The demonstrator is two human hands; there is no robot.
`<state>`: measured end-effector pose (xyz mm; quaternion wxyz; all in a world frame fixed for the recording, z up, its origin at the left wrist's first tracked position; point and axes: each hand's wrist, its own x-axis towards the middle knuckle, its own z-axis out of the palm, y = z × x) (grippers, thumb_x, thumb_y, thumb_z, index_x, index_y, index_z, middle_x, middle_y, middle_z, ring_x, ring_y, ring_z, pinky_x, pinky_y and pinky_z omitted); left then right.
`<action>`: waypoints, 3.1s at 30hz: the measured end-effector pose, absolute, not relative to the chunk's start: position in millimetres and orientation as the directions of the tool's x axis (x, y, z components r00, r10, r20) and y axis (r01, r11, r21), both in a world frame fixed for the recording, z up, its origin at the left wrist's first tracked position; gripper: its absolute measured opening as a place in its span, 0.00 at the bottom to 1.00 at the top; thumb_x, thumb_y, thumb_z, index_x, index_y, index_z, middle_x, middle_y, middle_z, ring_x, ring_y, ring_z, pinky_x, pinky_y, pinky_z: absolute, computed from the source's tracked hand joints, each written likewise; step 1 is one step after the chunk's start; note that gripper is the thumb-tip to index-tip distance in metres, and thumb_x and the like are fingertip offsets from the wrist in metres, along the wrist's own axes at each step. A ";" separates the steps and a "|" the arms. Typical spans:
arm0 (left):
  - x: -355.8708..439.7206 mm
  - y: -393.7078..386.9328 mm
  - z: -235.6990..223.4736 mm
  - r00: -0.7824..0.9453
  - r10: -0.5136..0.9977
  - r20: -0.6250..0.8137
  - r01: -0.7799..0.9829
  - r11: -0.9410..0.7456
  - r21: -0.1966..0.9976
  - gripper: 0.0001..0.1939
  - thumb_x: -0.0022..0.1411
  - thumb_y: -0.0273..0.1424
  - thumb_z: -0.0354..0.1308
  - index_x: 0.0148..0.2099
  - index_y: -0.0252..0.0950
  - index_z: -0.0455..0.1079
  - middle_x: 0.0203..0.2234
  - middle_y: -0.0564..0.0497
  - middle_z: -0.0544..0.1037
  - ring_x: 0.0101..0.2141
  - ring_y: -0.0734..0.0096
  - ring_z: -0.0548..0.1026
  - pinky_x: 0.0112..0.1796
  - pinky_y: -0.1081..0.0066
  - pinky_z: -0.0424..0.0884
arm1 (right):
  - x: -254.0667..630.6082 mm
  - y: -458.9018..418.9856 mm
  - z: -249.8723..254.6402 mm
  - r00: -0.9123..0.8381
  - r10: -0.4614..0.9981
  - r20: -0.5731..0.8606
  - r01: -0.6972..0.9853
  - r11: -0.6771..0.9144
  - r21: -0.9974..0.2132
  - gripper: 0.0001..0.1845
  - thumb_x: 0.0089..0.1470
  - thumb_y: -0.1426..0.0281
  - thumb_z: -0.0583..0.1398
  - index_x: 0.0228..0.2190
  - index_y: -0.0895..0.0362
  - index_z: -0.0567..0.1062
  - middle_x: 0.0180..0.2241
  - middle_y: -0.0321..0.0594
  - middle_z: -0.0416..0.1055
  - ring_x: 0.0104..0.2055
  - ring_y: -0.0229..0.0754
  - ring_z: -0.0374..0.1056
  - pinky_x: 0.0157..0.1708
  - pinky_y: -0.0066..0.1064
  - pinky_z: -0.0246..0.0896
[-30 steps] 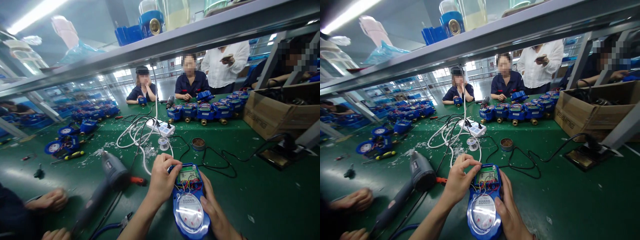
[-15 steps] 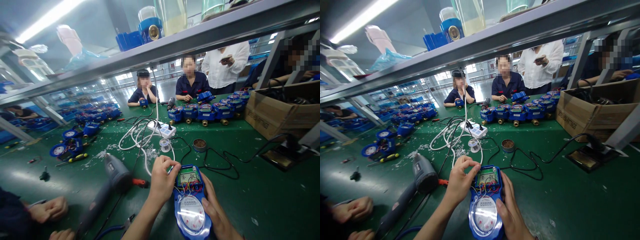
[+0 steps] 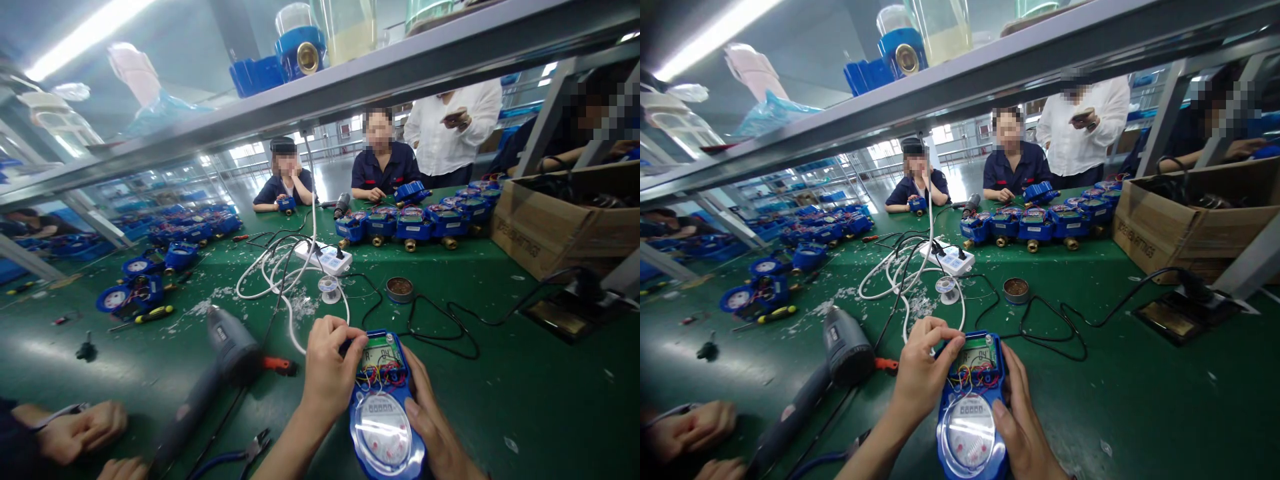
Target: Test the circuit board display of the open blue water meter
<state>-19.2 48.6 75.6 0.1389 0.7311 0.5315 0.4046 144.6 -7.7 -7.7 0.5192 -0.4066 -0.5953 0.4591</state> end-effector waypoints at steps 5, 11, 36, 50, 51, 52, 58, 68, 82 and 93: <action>-28.9 43.9 69.0 0.099 0.915 0.391 0.554 -0.377 0.742 0.10 0.63 0.34 0.50 0.44 0.40 0.69 0.39 0.50 0.70 0.42 0.67 0.67 0.44 0.66 0.64 | 144.6 -10.2 -4.5 -0.135 0.963 0.232 -0.010 0.233 -0.972 0.31 0.60 0.56 0.45 0.60 0.53 0.43 0.62 0.40 0.35 0.62 0.49 0.37 0.58 0.41 0.44; -43.4 28.8 47.0 0.194 0.966 0.172 0.379 -0.236 0.895 0.20 0.64 0.38 0.48 0.57 0.39 0.57 0.52 0.46 0.65 0.53 0.63 0.63 0.53 0.60 0.58 | 152.8 -1.9 1.2 -0.052 0.989 0.135 0.164 0.142 -0.976 0.33 0.59 0.51 0.47 0.59 0.50 0.45 0.59 0.44 0.44 0.57 0.53 0.49 0.53 0.48 0.51; -35.0 48.3 57.7 0.256 0.955 0.148 -0.120 -0.120 0.986 0.40 0.46 0.37 0.67 0.58 0.38 0.52 0.50 0.44 0.67 0.51 0.56 0.64 0.52 0.61 0.59 | 162.8 49.0 76.6 -0.265 0.949 0.170 0.105 0.203 -0.973 0.29 0.47 0.54 0.64 0.48 0.51 0.66 0.46 0.40 0.65 0.47 0.49 0.61 0.48 0.41 0.57; -23.4 29.2 49.0 0.314 0.880 0.358 0.031 -0.386 0.922 0.33 0.55 0.27 0.59 0.60 0.45 0.49 0.55 0.50 0.62 0.56 0.64 0.60 0.57 0.66 0.57 | 199.8 33.2 63.5 -0.343 0.887 0.307 0.206 0.391 -0.897 0.30 0.49 0.61 0.66 0.53 0.48 0.64 0.54 0.40 0.59 0.57 0.51 0.52 0.57 0.48 0.47; -25.0 28.2 45.9 0.317 0.868 0.381 0.058 -0.419 0.906 0.34 0.55 0.25 0.57 0.60 0.46 0.47 0.56 0.50 0.61 0.56 0.65 0.59 0.57 0.65 0.56 | 199.1 32.7 63.6 -0.352 0.874 0.334 0.219 0.424 -0.879 0.30 0.50 0.62 0.66 0.53 0.47 0.64 0.54 0.40 0.59 0.57 0.50 0.52 0.57 0.48 0.47; -26.4 27.5 43.0 0.317 0.857 0.406 0.081 -0.451 0.889 0.35 0.55 0.24 0.56 0.61 0.47 0.46 0.56 0.51 0.61 0.56 0.65 0.59 0.58 0.65 0.55 | 197.9 32.4 64.2 -0.363 0.858 0.364 0.234 0.462 -0.856 0.29 0.51 0.63 0.65 0.53 0.47 0.64 0.55 0.40 0.59 0.57 0.49 0.52 0.57 0.47 0.48; -29.8 25.4 37.9 0.254 0.842 0.475 0.143 -0.519 0.843 0.36 0.55 0.18 0.51 0.61 0.48 0.45 0.57 0.53 0.61 0.57 0.70 0.58 0.58 0.70 0.53 | 189.5 29.9 72.2 -0.428 0.716 0.551 0.325 0.691 -0.645 0.25 0.56 0.70 0.60 0.54 0.49 0.61 0.55 0.38 0.59 0.58 0.44 0.52 0.57 0.37 0.50; -32.1 22.7 34.8 0.185 0.850 0.493 0.156 -0.521 0.839 0.32 0.57 0.20 0.52 0.61 0.44 0.49 0.56 0.49 0.63 0.56 0.66 0.60 0.57 0.67 0.56 | 185.8 25.3 79.3 -0.502 0.628 0.595 0.404 0.778 -0.481 0.24 0.59 0.71 0.57 0.56 0.51 0.57 0.57 0.38 0.56 0.59 0.44 0.50 0.58 0.37 0.49; -30.0 22.9 35.1 0.145 0.915 0.377 -0.022 -0.378 0.925 0.32 0.56 0.26 0.58 0.59 0.44 0.51 0.56 0.48 0.63 0.56 0.62 0.61 0.58 0.64 0.54 | 181.6 28.6 77.6 -0.434 0.718 0.545 0.376 0.694 -0.615 0.31 0.54 0.65 0.63 0.56 0.43 0.57 0.55 0.31 0.59 0.57 0.43 0.54 0.57 0.35 0.52; -27.2 22.5 48.7 0.103 0.971 0.214 -0.060 -0.209 0.976 0.39 0.48 0.26 0.63 0.59 0.40 0.48 0.52 0.47 0.65 0.53 0.62 0.63 0.53 0.68 0.62 | 171.5 31.4 54.8 -0.274 0.934 0.229 0.180 0.283 -0.942 0.31 0.53 0.60 0.63 0.55 0.47 0.58 0.55 0.38 0.58 0.56 0.47 0.54 0.56 0.44 0.53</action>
